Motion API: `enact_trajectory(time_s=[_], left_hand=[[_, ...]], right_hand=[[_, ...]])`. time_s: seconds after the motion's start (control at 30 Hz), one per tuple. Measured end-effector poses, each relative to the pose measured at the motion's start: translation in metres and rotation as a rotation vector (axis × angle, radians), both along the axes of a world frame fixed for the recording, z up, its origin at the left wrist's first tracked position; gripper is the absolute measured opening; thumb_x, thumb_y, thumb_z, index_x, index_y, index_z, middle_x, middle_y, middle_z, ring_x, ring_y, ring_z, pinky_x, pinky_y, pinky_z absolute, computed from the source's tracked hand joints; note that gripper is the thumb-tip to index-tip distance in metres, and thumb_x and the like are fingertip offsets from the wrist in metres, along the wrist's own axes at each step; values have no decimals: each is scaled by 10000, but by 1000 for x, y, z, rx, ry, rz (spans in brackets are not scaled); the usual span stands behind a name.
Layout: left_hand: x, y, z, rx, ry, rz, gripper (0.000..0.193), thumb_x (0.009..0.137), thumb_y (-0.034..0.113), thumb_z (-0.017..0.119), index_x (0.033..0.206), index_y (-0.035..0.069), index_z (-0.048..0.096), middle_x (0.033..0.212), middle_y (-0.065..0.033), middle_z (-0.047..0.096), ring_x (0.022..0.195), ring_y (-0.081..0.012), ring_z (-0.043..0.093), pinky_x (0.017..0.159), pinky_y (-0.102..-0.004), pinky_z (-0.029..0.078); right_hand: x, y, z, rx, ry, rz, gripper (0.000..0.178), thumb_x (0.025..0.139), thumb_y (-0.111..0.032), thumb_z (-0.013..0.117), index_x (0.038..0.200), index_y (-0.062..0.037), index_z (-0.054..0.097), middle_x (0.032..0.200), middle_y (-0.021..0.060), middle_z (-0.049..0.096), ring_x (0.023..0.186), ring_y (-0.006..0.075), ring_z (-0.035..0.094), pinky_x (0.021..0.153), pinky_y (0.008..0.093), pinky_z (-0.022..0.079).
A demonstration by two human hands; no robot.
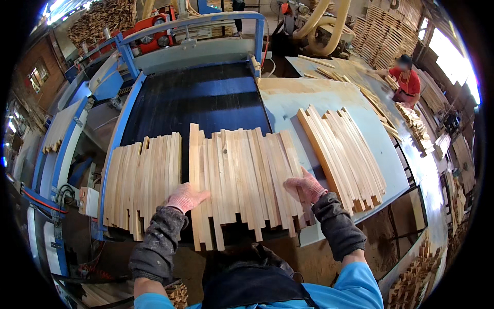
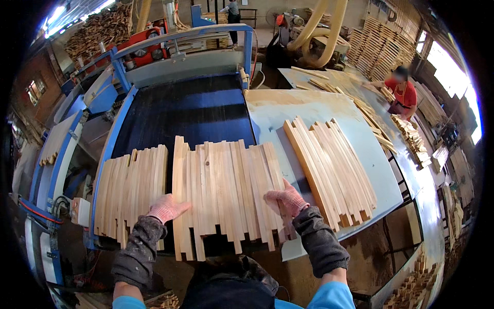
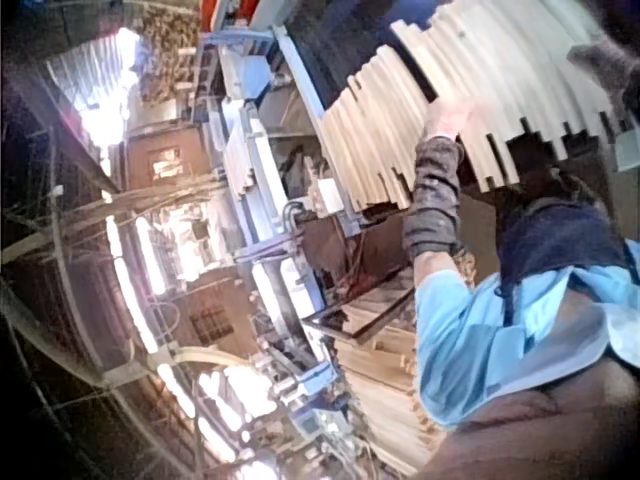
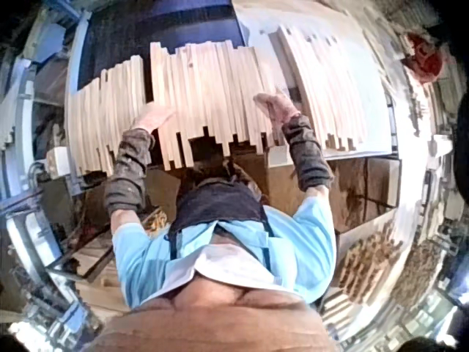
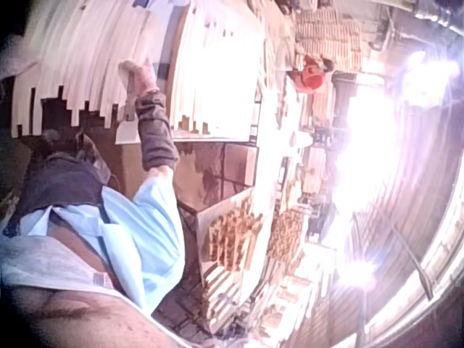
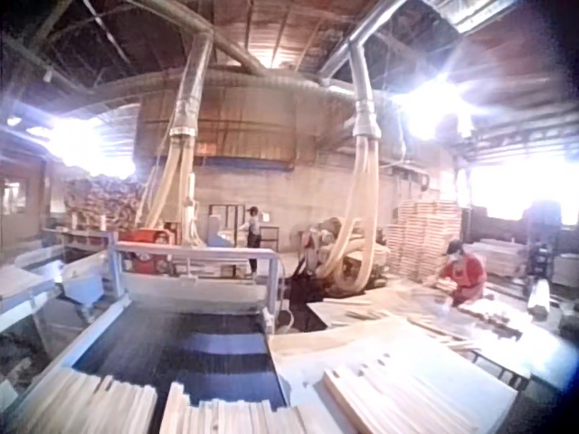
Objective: The person repeatedly picks up stacks of light-colored wooden planks from a metal table and places them onto a conveyor belt. They also move planks from a large pile onto the table to continue the process. The task involves organizing and feeding the planks into the machinery.
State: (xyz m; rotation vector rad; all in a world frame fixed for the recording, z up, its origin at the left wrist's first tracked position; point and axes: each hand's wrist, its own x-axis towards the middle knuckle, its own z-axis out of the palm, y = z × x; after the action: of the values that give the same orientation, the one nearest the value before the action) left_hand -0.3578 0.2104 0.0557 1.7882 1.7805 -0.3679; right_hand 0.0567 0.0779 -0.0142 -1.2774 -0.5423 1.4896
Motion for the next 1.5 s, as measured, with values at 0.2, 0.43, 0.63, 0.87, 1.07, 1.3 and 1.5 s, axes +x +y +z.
enact_trajectory(time_s=[0.2,0.43,0.63,0.87,1.07,1.3,1.5], left_hand=[[-11,-4,-2,450,-37,-82,810,921,582,727,1479,8,604,1406,-214,659,1330,-353,639,1099,-480,525],[17,-11,-16,484,-202,-178,747,912,494,767,1496,64,587,1535,-163,574,1414,-346,567,1157,-471,492],[53,-5,-12,423,-106,-232,759,913,439,759,1531,49,555,1591,-198,514,1450,-376,516,1214,-485,429],[52,-50,-29,569,-140,-306,877,872,458,788,1565,8,492,1622,-229,457,1507,-437,418,1281,-534,318],[52,-96,-96,861,-144,-230,910,908,476,756,1575,-56,439,1632,-280,429,1542,-488,352,1308,-626,214],[71,-92,-74,758,-59,-149,947,977,603,648,1575,-97,425,1648,-350,379,1556,-516,319,1305,-655,181],[64,-96,-72,720,-70,-115,957,980,618,656,1582,-88,422,1635,-353,398,1565,-519,316,1302,-658,178]], right_hand=[[-26,37,-5,4,-15,12,910,868,-8,865,1611,-17,340,1262,164,691,1095,269,721,950,391,627],[-14,51,-23,-57,-396,146,1087,944,-306,826,1705,46,134,1458,269,617,1225,311,703,1006,372,595],[3,66,31,-289,-1213,876,919,1020,-685,557,1558,53,454,1269,307,710,1070,391,764,954,438,602],[-25,58,63,-325,-1510,702,732,1069,-670,484,1347,-17,662,1165,234,753,1083,375,769,895,490,609],[-56,141,65,365,-1593,261,652,1046,-391,632,1591,-72,470,1421,173,673,1377,367,607,1126,495,506],[-161,326,9,594,-1526,551,530,1049,-296,600,1522,-64,544,1507,191,608,1368,396,596,1136,489,504],[-206,329,49,258,-1480,737,525,1086,-371,607,1510,-61,596,1505,200,637,1364,381,629,1114,416,543]])
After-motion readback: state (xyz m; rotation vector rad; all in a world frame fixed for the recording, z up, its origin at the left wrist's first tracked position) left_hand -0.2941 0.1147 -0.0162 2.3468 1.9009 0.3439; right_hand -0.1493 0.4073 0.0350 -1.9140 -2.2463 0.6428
